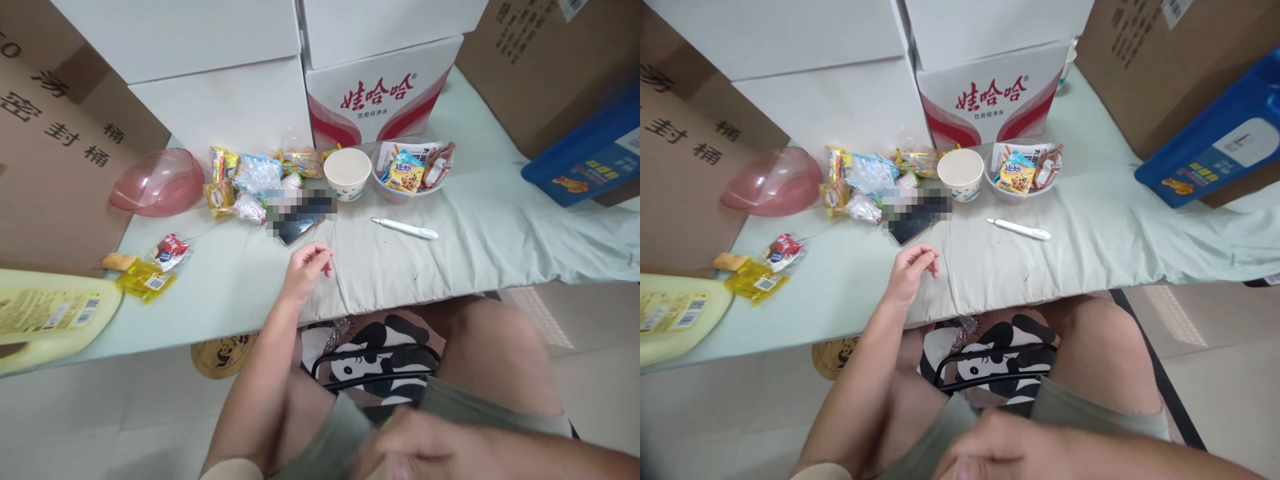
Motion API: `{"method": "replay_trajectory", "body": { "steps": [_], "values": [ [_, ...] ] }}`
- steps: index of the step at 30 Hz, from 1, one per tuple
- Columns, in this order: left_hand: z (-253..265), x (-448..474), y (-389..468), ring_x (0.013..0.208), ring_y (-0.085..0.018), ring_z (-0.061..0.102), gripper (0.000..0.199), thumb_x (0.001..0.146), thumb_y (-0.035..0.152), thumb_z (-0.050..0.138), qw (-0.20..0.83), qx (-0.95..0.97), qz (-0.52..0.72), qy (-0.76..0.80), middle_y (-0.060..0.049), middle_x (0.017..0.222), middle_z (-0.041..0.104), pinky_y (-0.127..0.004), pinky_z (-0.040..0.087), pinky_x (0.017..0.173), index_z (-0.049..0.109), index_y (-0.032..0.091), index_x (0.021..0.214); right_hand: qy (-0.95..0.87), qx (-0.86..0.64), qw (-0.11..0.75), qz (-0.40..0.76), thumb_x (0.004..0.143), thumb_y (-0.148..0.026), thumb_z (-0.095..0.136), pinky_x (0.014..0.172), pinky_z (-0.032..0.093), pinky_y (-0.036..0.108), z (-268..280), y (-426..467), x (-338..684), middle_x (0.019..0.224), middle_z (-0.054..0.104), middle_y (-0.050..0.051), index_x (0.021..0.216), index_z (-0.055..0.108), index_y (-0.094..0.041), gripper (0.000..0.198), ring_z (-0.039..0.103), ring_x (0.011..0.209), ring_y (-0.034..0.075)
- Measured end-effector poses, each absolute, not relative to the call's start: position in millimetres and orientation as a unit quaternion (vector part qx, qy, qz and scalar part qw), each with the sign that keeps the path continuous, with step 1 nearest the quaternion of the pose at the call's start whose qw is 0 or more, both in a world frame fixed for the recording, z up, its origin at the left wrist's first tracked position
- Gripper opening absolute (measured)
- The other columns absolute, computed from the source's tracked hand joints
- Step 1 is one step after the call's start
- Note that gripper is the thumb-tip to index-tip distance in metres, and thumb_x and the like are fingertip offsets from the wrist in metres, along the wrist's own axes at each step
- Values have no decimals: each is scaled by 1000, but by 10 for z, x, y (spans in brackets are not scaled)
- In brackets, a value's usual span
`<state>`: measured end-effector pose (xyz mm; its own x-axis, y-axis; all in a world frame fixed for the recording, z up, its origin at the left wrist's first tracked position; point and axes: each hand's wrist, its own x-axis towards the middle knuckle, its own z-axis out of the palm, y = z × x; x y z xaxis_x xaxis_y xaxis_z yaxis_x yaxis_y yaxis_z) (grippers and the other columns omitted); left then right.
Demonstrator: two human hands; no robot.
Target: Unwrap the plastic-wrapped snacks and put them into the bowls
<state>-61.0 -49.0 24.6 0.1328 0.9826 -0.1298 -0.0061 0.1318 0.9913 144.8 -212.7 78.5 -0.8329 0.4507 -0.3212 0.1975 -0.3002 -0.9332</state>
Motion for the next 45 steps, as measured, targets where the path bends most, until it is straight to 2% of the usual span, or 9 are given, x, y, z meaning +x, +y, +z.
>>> {"method": "replay_trajectory", "body": {
  "steps": [6,10,21,26,30,33,37,41,45],
  "values": [
    [434,-942,-19,92,-20,65,23,76,36,70,231,536,502,639,-5,93,67,-33,52,84,62,21,92,-756,-325,86,562,96,-24,53,91,51,34,407,-1331,1408,111,77,10,114,72,-16,27,71,102,23],
    [733,-1126,701,142,-35,44,49,69,26,80,28,577,386,719,-12,135,58,-47,36,118,61,24,114,-770,-291,74,564,96,-18,50,85,50,29,165,-1256,1355,104,78,9,108,74,-15,26,72,96,20],
    [994,-1088,881,135,-33,52,64,72,14,73,-93,660,262,698,-12,136,62,-53,34,122,55,19,133,-814,-222,44,534,93,-20,51,78,48,34,101,-1392,1366,107,78,9,104,73,-19,24,71,97,25],
    [1005,-877,363,136,-30,54,82,67,16,77,20,781,289,554,-11,145,56,-47,39,120,44,21,141,-691,-338,272,578,96,-31,50,79,53,36,89,-1137,1507,94,74,7,106,66,-21,22,68,84,21],
    [725,-421,-126,140,-32,52,90,72,22,75,173,846,222,453,-14,153,50,-47,40,119,35,25,152,-533,-455,453,551,82,-49,71,96,55,45,73,-706,1715,133,63,14,127,55,-24,55,63,118,28],
    [555,-159,-334,142,-33,49,89,73,19,75,241,838,231,432,-14,152,50,-50,41,119,36,28,153,-511,-439,438,595,73,-49,77,92,57,47,68,-487,1821,122,68,13,130,53,-23,67,67,106,28],
    [446,-44,-387,145,-35,43,98,68,36,87,364,724,328,486,-14,162,35,-49,50,108,36,34,151,-460,-454,445,620,77,-44,67,75,60,39,95,-414,1847,104,71,7,112,61,-22,42,67,89,24],
    [334,46,-390,118,-26,63,82,68,57,86,541,526,402,519,-13,136,59,-38,55,94,50,27,136,-417,-451,459,642,77,-42,62,76,60,40,99,-402,1836,107,70,6,111,63,-24,39,68,93,24],
    [258,131,-379,92,-16,65,60,65,50,89,565,453,453,521,-4,104,68,-28,52,84,62,21,110,-522,-503,441,529,75,-43,65,89,57,47,68,-346,1867,111,70,10,107,69,-21,39,65,99,27]
  ]
}}
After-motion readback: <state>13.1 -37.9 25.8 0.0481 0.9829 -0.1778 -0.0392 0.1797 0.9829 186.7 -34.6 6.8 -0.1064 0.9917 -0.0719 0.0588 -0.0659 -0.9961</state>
